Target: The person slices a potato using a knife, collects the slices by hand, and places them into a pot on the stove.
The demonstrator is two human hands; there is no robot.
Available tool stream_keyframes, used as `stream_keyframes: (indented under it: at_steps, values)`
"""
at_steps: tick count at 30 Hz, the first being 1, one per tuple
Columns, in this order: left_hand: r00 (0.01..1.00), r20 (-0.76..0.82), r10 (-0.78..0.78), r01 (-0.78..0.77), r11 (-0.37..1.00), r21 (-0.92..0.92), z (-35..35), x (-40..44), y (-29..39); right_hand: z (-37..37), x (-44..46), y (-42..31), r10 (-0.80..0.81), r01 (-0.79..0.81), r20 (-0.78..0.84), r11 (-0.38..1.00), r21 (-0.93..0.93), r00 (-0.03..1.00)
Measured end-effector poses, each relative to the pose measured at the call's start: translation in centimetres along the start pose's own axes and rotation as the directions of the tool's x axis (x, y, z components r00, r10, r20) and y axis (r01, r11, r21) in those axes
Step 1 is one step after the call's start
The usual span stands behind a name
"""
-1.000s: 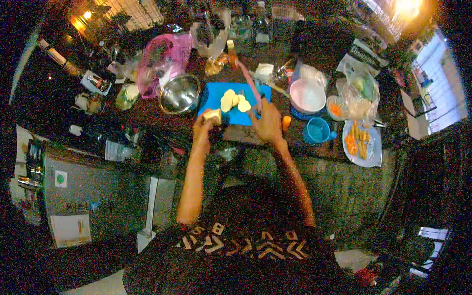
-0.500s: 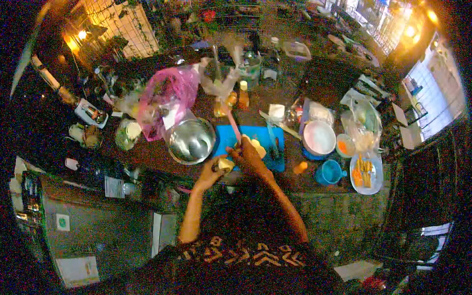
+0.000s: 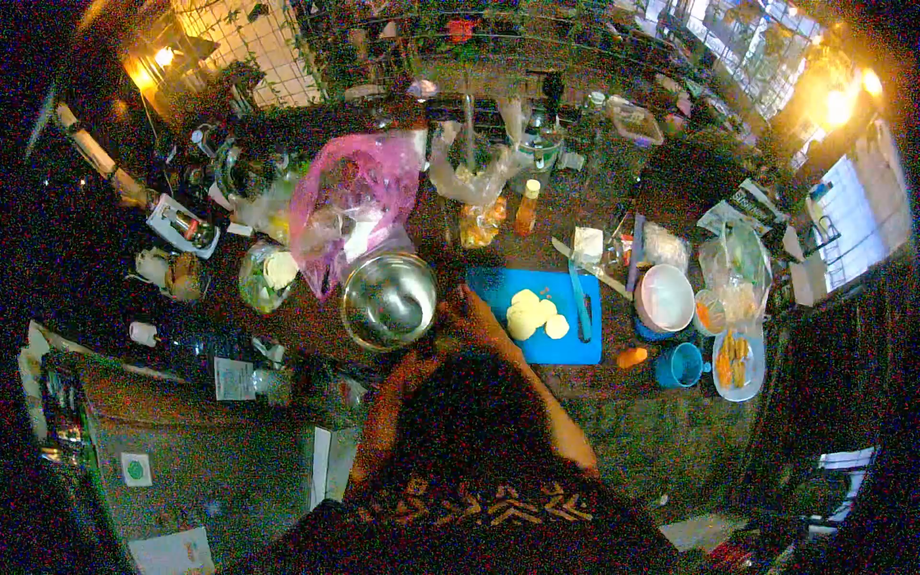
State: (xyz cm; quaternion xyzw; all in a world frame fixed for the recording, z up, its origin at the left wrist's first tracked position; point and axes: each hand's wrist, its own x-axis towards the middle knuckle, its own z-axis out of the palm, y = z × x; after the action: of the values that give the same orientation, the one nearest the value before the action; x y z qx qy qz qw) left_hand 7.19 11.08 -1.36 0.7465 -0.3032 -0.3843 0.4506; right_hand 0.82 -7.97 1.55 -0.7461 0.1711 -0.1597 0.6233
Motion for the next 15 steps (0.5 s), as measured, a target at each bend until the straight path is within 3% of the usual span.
stream_keyframes:
  at_steps: [1, 3, 4, 6, 8, 9, 10, 11, 13, 14, 15]
  values:
    - [1.0, -0.022, -0.016, 0.016, 1.0, 0.008, -0.3, 0.1, -0.5, 0.4, 0.2, -1.3, 0.005, -0.006, 0.008, 0.998, 0.055, 1.0]
    - [0.997, -0.067, -0.049, 0.05, 0.999, 0.016, -0.5, -0.1, -2.0, 0.4, -0.1, -3.6, -0.057, 0.068, 0.085, 0.989, -0.132, 0.995]
    - [0.994, -0.089, -0.067, 0.069, 0.997, 0.016, -0.2, -0.5, -2.9, 1.0, 0.3, -2.8, -0.121, 0.119, 0.067, 0.992, 0.032, 0.99]
    - [0.991, -0.112, -0.078, 0.08, 0.997, 0.013, 0.7, -0.7, -4.5, 0.7, -0.2, -2.8, -0.097, 0.096, 0.034, 0.995, 0.018, 0.995]
    - [0.945, -0.226, -0.236, 0.281, 0.939, 0.196, 1.4, -0.7, -5.8, -0.1, -0.8, -3.4, -0.079, 0.079, -0.007, 0.997, 0.011, 0.997]
    - [0.947, -0.221, -0.233, 0.278, 0.939, 0.203, 1.2, -0.7, -4.9, -0.9, -1.4, -3.1, -0.07, 0.07, -0.035, 0.997, 0.012, 0.997]
    - [0.98, -0.103, -0.172, 0.163, 0.982, -0.092, 0.9, -1.3, -2.9, -1.9, -2.2, -2.8, -0.056, 0.057, -0.063, 0.998, 0.015, 0.996]
    - [0.997, -0.008, -0.079, 0.07, 0.917, -0.393, 0.8, -2.0, -0.5, -2.9, -2.9, -1.9, -0.048, 0.049, -0.072, 0.999, 0.015, 0.996]
    - [1.0, -0.019, -0.02, 0.011, 0.926, -0.376, 0.6, -3.8, 6.3, -5.1, -4.2, -0.1, 0.083, -0.071, -0.09, 0.989, 0.127, 0.992]
    - [0.998, -0.045, 0.041, -0.054, 0.932, -0.358, 0.6, -3.7, 8.4, -5.7, -5.0, 0.5, 0.04, 0.008, -0.149, 0.951, 0.31, 0.988]
    - [0.999, -0.04, 0.031, -0.043, 0.931, -0.361, 0.9, -2.8, 8.2, -6.7, -5.6, 0.9, 0.052, -0.003, -0.148, 0.95, 0.312, 0.988]
